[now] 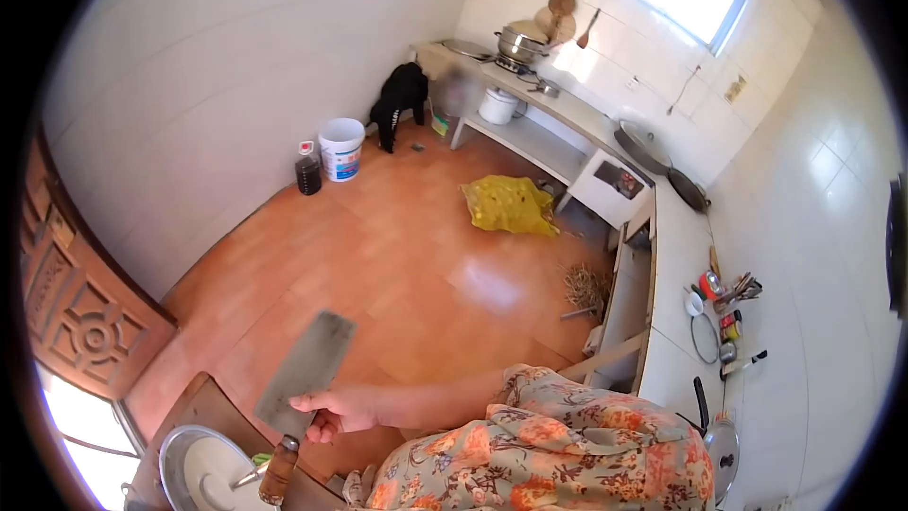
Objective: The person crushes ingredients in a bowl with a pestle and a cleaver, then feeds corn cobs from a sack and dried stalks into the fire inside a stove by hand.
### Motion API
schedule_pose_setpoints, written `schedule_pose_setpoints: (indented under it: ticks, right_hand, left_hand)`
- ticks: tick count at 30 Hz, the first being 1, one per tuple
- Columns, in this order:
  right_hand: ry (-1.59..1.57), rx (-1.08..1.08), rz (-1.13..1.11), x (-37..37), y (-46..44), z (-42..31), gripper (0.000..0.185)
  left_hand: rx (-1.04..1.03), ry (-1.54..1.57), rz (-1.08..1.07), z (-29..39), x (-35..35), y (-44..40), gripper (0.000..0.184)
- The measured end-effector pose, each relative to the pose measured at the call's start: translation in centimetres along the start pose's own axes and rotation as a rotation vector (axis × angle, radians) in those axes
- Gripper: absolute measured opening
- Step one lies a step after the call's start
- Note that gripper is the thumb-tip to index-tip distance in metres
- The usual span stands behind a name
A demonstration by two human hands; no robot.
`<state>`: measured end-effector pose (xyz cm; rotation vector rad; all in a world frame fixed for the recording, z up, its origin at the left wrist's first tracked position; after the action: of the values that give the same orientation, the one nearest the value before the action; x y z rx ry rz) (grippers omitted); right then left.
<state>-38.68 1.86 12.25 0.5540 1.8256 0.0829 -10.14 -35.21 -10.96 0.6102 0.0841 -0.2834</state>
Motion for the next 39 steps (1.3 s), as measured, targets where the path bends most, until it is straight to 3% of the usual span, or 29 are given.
schedule_pose_setpoints:
  ticks: [5,11,13,17,19,20,24,25,26,27,31,36,39]
  right_hand:
    - [0.068,0.009,-0.057,-0.1,0.6,-1.2,0.029]
    - [0.195,-0.01,-0.142,-0.7,-1.0,-0.5,0.031]
    - [0.341,-0.029,-0.164,-0.6,-1.6,0.2,0.032]
    - [0.616,-0.172,-0.231,0.6,-3.8,6.2,0.038]
    - [0.627,-0.27,-0.181,-0.5,-3.4,7.2,0.03]
    - [0.71,-0.206,-0.242,-1.8,-3.3,8.3,0.027]
    - [0.881,-0.398,-0.328,-1.5,-4.5,16.5,0.023]
    - [0.909,-0.427,-0.338,-1.9,-5.1,18.0,0.022]
    - [0.895,-0.445,-0.346,-2.9,-4.4,12.8,0.021]
    - [0.882,-0.454,-0.384,-2.8,-4.7,12.1,0.02]
    - [0.947,-0.569,-0.546,-2.9,-4.9,14.0,0.021]
    - [0.857,-0.711,-0.507,-1.6,-5.5,21.2,0.026]
    - [0.848,-0.8,-0.504,-1.0,-5.6,23.2,0.025]
  left_hand:
    - [0.067,-0.002,-0.017,-0.6,-5.0,-0.3,0.036]
    - [0.116,0.04,0.027,-0.6,-4.0,-1.6,0.038]
    - [0.124,0.103,0.051,-0.3,-0.7,-1.7,0.039]
    - [0.136,0.381,0.181,-2.7,12.7,2.5,0.041]
    - [0.146,0.532,0.253,-4.2,15.8,5.7,0.041]
    - [0.142,0.613,0.288,-5.0,17.6,7.1,0.042]
    - [0.141,0.858,0.329,-6.8,20.9,9.6,0.044]
    - [0.17,0.839,0.292,-6.1,20.6,10.2,0.044]
    - [0.148,0.737,0.432,-2.8,14.4,14.4,0.038]
    - [0.065,0.564,0.483,-0.4,11.2,17.1,0.032]
    - [-0.168,0.34,0.492,0.7,8.2,25.5,0.025]
    - [-0.151,-0.012,0.849,-7.1,7.5,33.3,0.025]
    - [-0.002,-0.046,0.795,-11.8,4.2,35.9,0.03]
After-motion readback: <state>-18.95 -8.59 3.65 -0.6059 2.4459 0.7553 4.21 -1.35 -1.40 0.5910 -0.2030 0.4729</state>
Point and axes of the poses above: each hand's wrist, its own y-axis away from the middle knuckle, its own x-axis out of the back of the hand, z = x × y, the point moved 5 cm from there along -y, towards the middle knuckle, and after that the axes turned 15 degrees about -y, right-handed, at the moved point
